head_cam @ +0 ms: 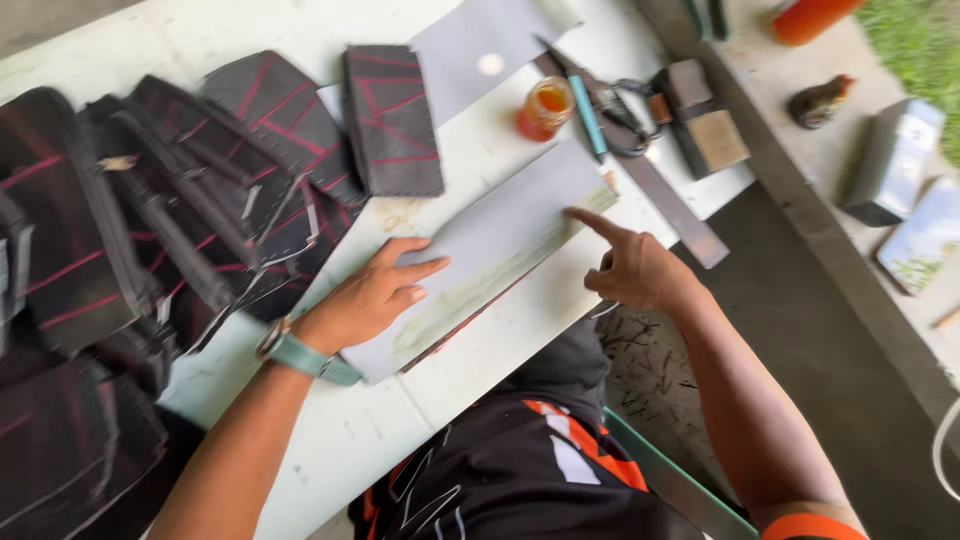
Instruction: The person pours a yellow liquid from a bottle into a small jar, then uses a finger to spread the liquid onto a white strip of material. The person repeatedly applies the liquid to the strip and places it on a patterned board.
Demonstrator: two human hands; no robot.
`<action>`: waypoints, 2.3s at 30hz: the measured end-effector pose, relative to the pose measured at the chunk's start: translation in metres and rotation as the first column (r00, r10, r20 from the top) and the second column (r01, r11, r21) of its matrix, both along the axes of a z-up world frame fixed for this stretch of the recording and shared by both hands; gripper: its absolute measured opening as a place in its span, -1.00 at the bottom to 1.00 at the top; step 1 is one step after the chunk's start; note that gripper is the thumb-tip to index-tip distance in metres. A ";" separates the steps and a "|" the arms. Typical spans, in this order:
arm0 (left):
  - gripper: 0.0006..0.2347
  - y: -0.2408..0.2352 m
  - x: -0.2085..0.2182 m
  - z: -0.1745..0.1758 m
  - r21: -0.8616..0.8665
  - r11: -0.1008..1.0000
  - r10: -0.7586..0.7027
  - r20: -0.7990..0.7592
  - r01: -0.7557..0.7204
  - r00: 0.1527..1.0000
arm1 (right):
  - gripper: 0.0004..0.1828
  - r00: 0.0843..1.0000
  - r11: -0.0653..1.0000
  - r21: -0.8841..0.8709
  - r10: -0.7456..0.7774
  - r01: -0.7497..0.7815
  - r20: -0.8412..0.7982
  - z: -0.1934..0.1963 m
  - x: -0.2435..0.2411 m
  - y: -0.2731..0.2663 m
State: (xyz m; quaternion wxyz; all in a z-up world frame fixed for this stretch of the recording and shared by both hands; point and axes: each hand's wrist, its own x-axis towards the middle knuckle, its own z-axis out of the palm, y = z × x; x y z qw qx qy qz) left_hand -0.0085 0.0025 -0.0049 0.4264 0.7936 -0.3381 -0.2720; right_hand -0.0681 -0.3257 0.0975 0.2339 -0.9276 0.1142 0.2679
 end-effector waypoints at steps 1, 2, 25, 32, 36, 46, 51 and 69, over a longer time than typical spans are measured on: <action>-0.63 0.000 -0.001 0.003 0.015 1.000 0.020 -0.019 -0.019 1.000 | 0.01 1.000 1.000 -0.011 -0.029 0.029 -0.003 -0.010 0.005 -0.017; -0.63 -0.002 -0.001 0.005 0.017 1.000 0.022 -0.022 -0.021 1.000 | 0.01 0.998 0.998 -0.022 -0.058 0.057 -0.006 -0.018 0.009 -0.032; -0.63 -0.009 0.003 0.024 0.105 0.994 0.048 -0.110 -0.036 0.993 | 0.00 0.961 0.958 -0.079 0.276 -0.275 0.003 -0.018 -0.015 0.001; -0.58 -0.010 -0.008 0.020 0.034 0.997 0.066 0.036 -0.067 0.997 | -0.28 0.792 0.898 -0.305 0.428 -0.318 0.436 -0.021 0.000 0.010; -0.57 -0.016 -0.016 0.021 0.080 0.994 0.069 0.082 -0.075 0.994 | -0.40 0.728 0.942 -0.324 0.284 -0.089 0.625 -0.011 0.074 -0.033; -0.58 -0.019 -0.015 0.028 0.110 0.991 0.069 0.077 -0.077 0.995 | -0.54 0.775 0.879 -0.439 0.407 -0.187 0.484 -0.056 0.147 -0.037; -0.58 -0.019 -0.015 0.027 0.135 0.988 0.073 0.059 -0.080 0.996 | -0.40 0.780 0.915 -0.362 0.357 -0.180 0.514 -0.032 0.136 -0.042; -0.57 -0.019 -0.014 0.024 0.128 0.990 0.054 0.066 -0.062 0.996 | 0.06 0.963 0.435 0.870 -0.227 0.233 -0.145 -0.066 0.004 -0.122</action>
